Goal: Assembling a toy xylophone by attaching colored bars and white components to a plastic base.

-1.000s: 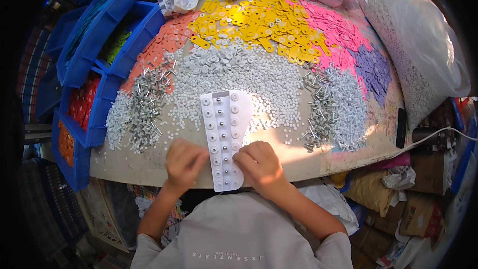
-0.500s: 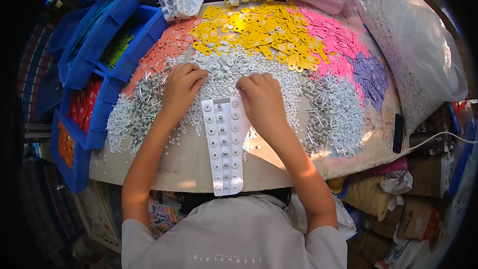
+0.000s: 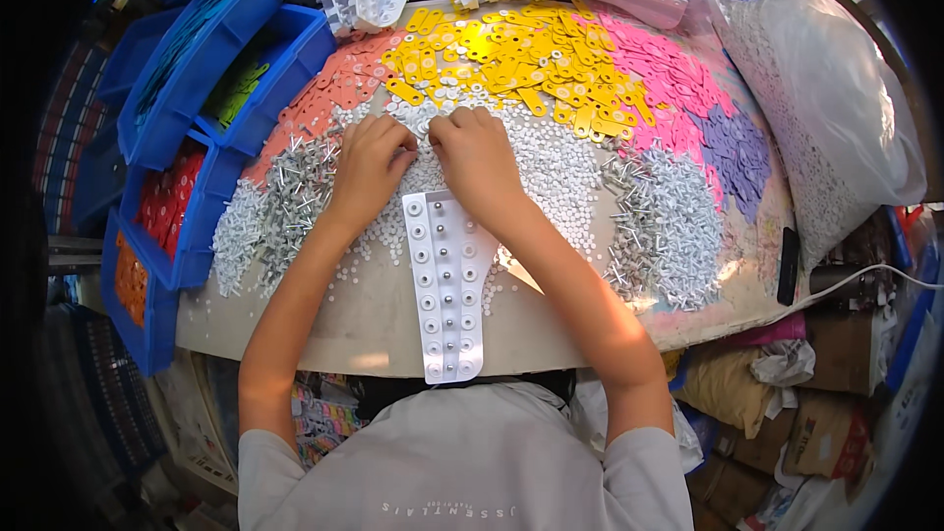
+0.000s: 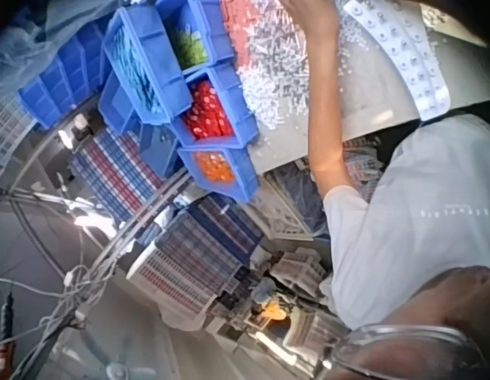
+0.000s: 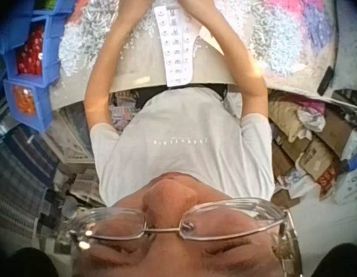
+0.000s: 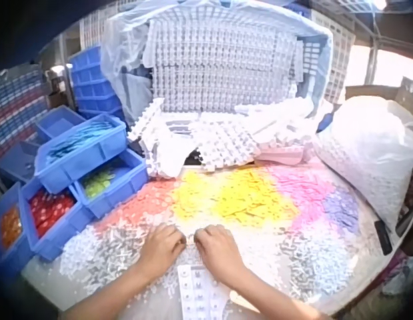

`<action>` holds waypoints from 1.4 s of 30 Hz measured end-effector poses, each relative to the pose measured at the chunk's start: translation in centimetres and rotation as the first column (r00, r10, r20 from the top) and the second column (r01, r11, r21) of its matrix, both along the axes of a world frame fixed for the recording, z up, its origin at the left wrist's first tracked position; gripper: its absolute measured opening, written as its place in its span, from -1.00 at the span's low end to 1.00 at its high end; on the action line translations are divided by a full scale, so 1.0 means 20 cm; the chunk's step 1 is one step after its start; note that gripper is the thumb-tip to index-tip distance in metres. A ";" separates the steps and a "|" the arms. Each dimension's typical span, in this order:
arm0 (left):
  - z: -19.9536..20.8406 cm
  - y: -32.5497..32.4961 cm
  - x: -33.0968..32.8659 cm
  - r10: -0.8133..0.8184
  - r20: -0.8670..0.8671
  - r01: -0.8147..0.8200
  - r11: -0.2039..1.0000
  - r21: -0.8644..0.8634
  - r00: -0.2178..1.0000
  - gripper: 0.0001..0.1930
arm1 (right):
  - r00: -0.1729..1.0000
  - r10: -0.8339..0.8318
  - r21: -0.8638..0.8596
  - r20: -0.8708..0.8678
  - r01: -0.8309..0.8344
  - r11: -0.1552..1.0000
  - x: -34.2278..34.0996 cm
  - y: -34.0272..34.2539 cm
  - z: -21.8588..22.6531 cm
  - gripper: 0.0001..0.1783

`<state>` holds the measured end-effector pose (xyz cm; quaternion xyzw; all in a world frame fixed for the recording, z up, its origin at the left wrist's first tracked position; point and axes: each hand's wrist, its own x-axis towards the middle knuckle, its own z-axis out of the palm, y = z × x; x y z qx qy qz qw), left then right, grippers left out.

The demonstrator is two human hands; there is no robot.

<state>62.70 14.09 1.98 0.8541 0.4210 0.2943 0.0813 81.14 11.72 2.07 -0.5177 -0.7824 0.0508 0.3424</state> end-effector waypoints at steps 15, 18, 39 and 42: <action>0.25 -0.86 -0.17 -0.160 0.350 0.334 0.786 -0.520 0.923 -0.83 | 0.921 0.002 -0.552 -0.389 -0.235 0.800 0.15 -0.97 0.31 -0.88; 0.20 -0.98 -0.16 -0.108 0.349 0.301 0.769 -0.565 0.931 -0.85 | 0.900 -0.013 -0.528 -0.435 -0.243 0.814 0.09 -1.05 0.26 -0.87; 0.03 -1.04 -0.16 -0.185 0.312 0.242 0.957 -0.157 0.932 -0.82 | 0.985 0.108 -0.122 -0.132 -0.124 0.985 0.06 -1.10 0.04 -0.71; 0.06 -0.91 -0.17 -0.085 0.382 0.172 0.964 -0.201 0.920 -0.86 | 0.972 0.166 -0.142 -0.164 -0.190 0.972 0.11 -1.04 0.10 -0.72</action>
